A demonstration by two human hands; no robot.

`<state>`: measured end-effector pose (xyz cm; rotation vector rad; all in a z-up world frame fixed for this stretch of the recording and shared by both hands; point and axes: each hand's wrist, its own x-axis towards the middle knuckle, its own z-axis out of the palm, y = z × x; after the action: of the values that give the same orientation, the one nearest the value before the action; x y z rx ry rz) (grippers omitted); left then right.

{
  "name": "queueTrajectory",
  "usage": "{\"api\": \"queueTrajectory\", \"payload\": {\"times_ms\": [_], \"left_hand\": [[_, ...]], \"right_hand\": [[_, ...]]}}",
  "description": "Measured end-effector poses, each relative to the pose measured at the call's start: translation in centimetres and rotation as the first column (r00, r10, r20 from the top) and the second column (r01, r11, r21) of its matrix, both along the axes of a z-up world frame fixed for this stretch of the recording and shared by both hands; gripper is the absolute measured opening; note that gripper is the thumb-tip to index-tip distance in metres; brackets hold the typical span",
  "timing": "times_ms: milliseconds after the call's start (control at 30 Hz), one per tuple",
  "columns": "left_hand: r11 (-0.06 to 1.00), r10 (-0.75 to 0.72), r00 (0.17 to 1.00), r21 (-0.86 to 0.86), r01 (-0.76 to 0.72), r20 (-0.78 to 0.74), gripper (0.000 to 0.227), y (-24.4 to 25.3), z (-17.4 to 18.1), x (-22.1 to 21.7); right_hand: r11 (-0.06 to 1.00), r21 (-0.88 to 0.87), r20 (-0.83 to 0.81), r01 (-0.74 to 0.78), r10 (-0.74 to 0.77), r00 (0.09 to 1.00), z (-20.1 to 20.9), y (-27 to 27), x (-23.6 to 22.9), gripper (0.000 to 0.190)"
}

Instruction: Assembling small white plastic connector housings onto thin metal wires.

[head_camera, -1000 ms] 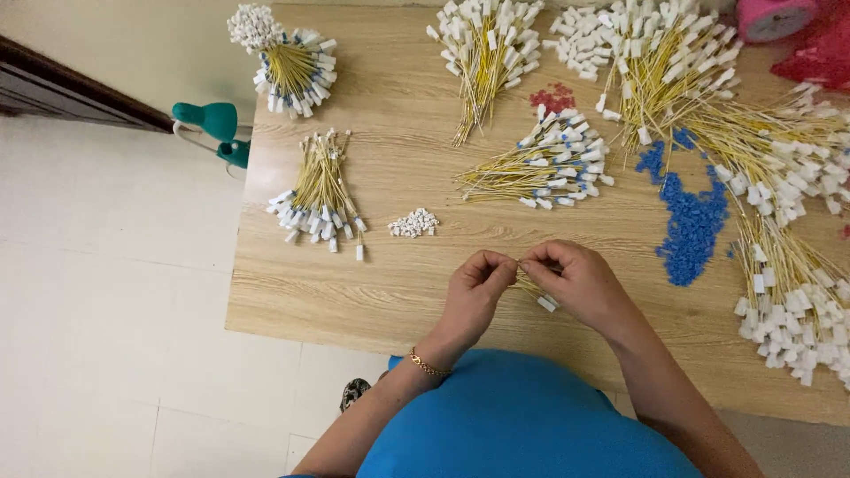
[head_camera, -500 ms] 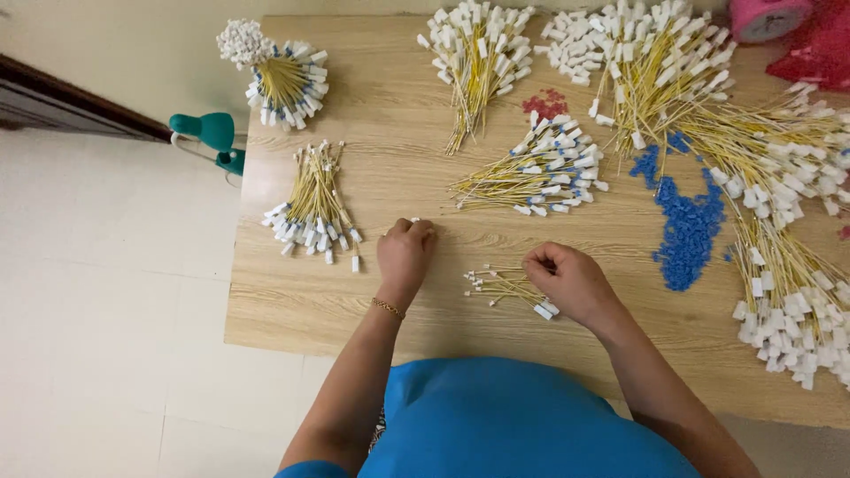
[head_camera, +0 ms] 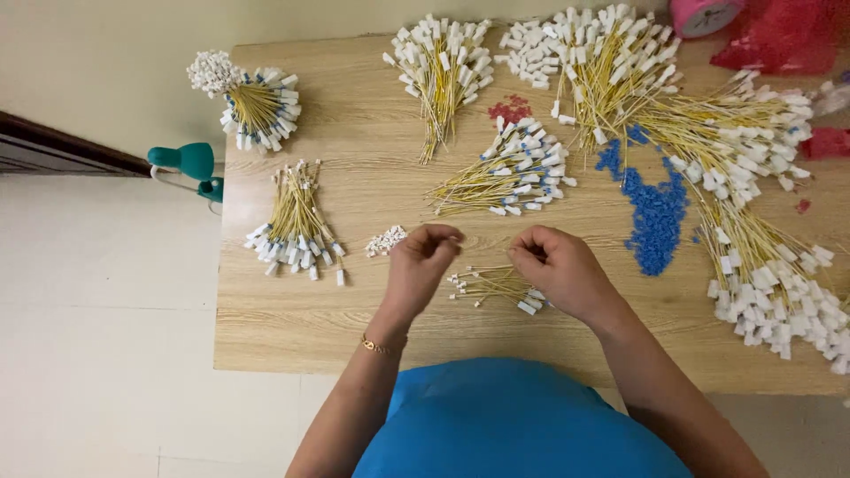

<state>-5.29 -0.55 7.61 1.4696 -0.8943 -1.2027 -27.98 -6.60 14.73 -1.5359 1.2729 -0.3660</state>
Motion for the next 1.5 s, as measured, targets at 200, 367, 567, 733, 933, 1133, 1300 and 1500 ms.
{"api": "queueTrajectory", "payload": {"times_ms": [200,367,567,733,933,1133,1300,1500], "left_hand": [[0.994,-0.111,0.901,-0.028,0.109,-0.420,0.022,1.3,3.2,-2.8],[0.991,-0.136,0.862,-0.062,0.121,-0.489,0.027,2.1,4.1,-3.7],[0.995,-0.100,0.820,-0.055,0.084,-0.564,0.016,2.6,4.4,-3.9],[0.995,-0.104,0.804,-0.056,0.088,-0.585,0.015,2.7,4.4,-3.9],[0.995,-0.102,0.794,-0.053,0.088,-0.599,0.016,2.7,4.1,-3.8],[0.993,-0.121,0.788,-0.075,0.094,-0.604,0.016,2.7,3.8,-3.8],[0.989,-0.144,0.863,-0.082,0.119,-0.484,0.015,2.6,3.3,-4.0],[0.996,-0.078,0.882,-0.005,0.086,-0.465,0.014,2.3,3.0,-3.9]], "right_hand": [[0.999,-0.039,0.103,-0.012,0.016,0.995,2.7,0.9,0.4,0.017],[0.999,-0.046,0.050,0.019,-0.017,0.999,4.1,1.5,0.5,0.018],[0.999,-0.048,-0.021,0.024,-0.025,0.999,5.0,1.9,0.6,0.018],[0.998,0.010,0.030,0.058,-0.058,0.998,4.9,2.2,0.5,0.019],[0.999,-0.037,0.021,-0.012,0.013,1.000,4.5,2.1,0.4,0.019],[0.998,-0.059,-0.027,0.012,-0.014,1.000,5.1,2.0,0.7,0.019],[0.996,-0.086,-0.073,-0.037,0.031,0.997,5.2,1.9,0.8,0.020],[0.999,-0.047,0.009,-0.009,0.010,1.000,3.6,1.8,1.0,0.019]]}}
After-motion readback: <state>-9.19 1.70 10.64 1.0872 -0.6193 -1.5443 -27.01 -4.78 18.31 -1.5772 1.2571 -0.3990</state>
